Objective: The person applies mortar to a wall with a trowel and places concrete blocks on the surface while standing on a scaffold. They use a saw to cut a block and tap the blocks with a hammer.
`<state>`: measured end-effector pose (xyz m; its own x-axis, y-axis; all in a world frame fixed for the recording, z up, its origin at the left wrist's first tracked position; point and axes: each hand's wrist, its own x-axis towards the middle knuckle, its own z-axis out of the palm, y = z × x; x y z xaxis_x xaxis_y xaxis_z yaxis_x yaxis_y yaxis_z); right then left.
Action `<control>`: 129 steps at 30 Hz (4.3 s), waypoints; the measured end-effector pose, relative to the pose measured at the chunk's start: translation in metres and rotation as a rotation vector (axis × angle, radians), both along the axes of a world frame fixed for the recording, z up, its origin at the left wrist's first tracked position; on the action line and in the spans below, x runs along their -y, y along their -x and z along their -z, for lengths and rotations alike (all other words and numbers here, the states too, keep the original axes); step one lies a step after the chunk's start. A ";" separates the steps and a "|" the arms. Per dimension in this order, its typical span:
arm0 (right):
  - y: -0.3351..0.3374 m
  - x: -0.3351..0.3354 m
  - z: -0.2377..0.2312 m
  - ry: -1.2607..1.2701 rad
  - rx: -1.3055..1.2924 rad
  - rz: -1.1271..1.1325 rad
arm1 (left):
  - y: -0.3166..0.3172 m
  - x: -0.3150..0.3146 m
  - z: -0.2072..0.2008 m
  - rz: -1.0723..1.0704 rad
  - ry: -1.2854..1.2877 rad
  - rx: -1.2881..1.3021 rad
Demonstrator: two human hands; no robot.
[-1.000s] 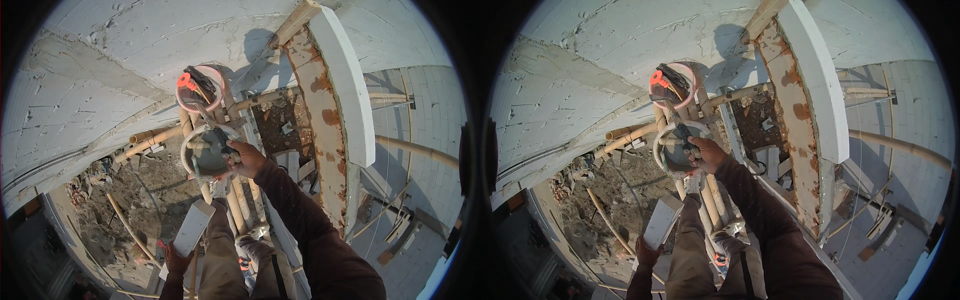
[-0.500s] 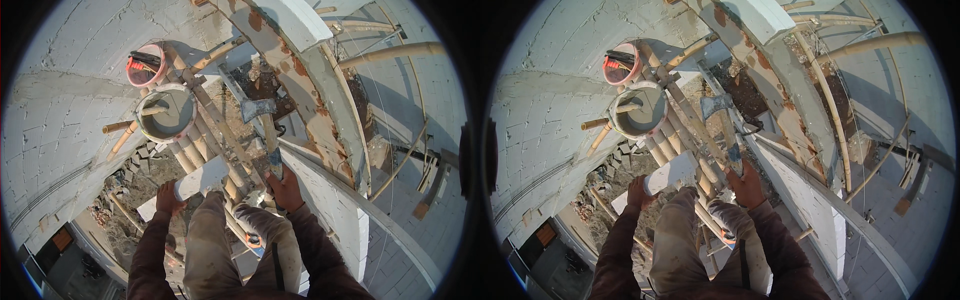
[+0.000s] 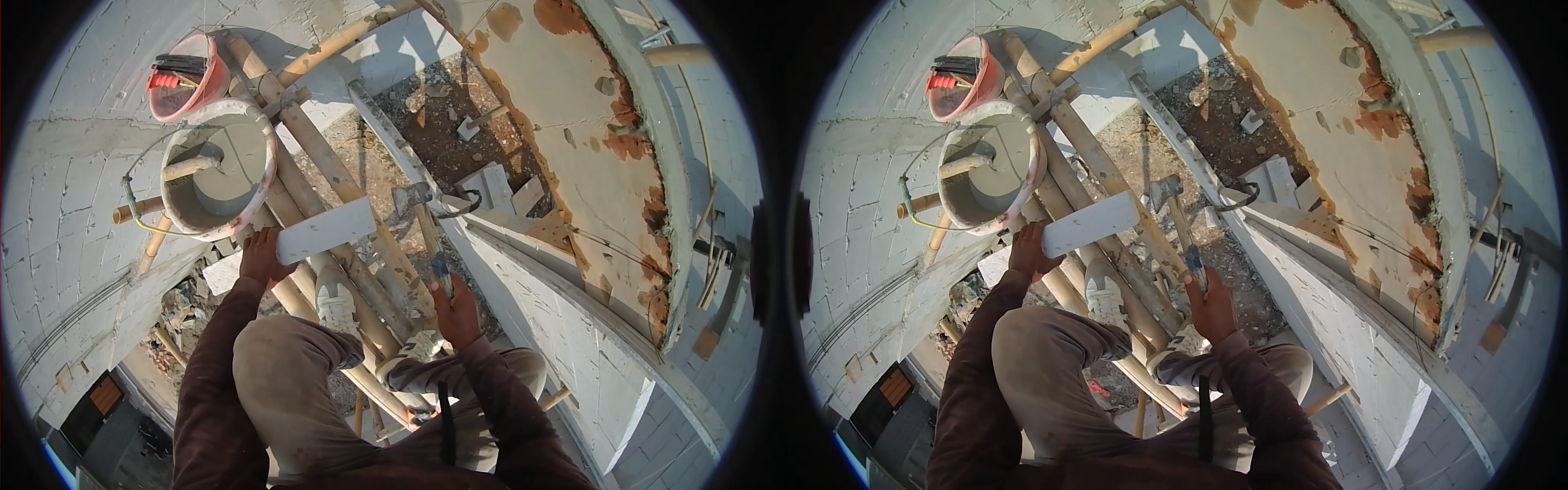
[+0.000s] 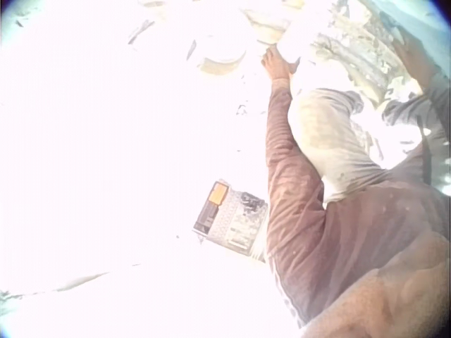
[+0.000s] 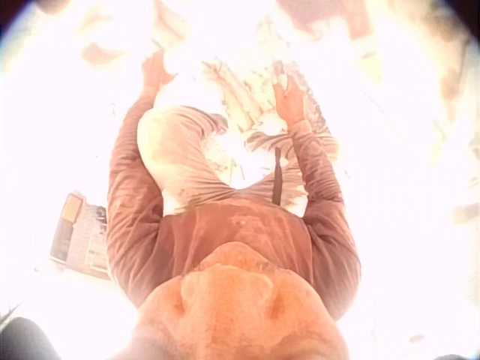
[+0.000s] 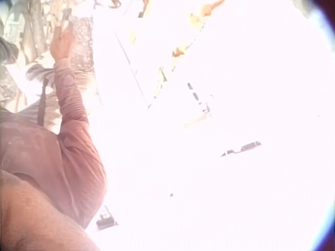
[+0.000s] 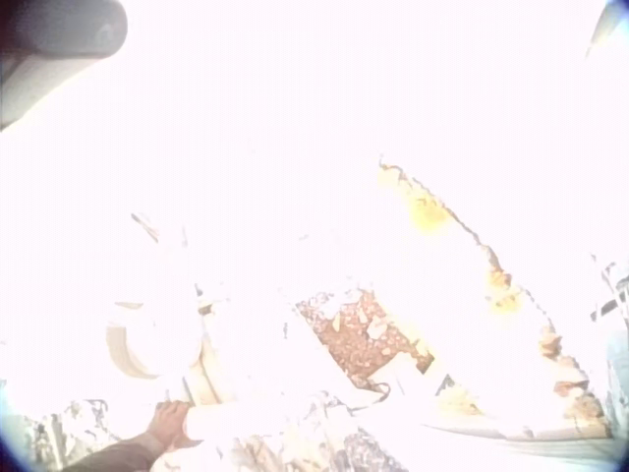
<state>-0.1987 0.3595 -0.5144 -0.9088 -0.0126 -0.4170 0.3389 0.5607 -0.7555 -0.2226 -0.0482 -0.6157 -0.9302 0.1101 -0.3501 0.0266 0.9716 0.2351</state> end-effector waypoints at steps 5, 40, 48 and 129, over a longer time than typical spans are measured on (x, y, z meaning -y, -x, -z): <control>0.014 0.020 0.039 0.014 -0.015 -0.033 | -0.001 0.022 0.028 -0.016 0.011 0.046; 0.032 0.051 0.084 0.043 -0.191 0.075 | 0.068 -0.095 0.051 0.288 -0.129 -0.166; 0.044 0.052 0.068 0.093 -0.161 0.121 | 0.066 -0.091 0.053 0.267 -0.142 -0.141; 0.037 0.068 0.145 0.039 0.206 0.065 | 0.063 -0.101 0.054 0.314 -0.113 -0.252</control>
<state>-0.2359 0.2914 -0.6593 -0.8037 0.0237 -0.5945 0.5230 0.5046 -0.6869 -0.2861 0.0533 -0.6698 -0.9004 0.4267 -0.0853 0.3878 0.8757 0.2876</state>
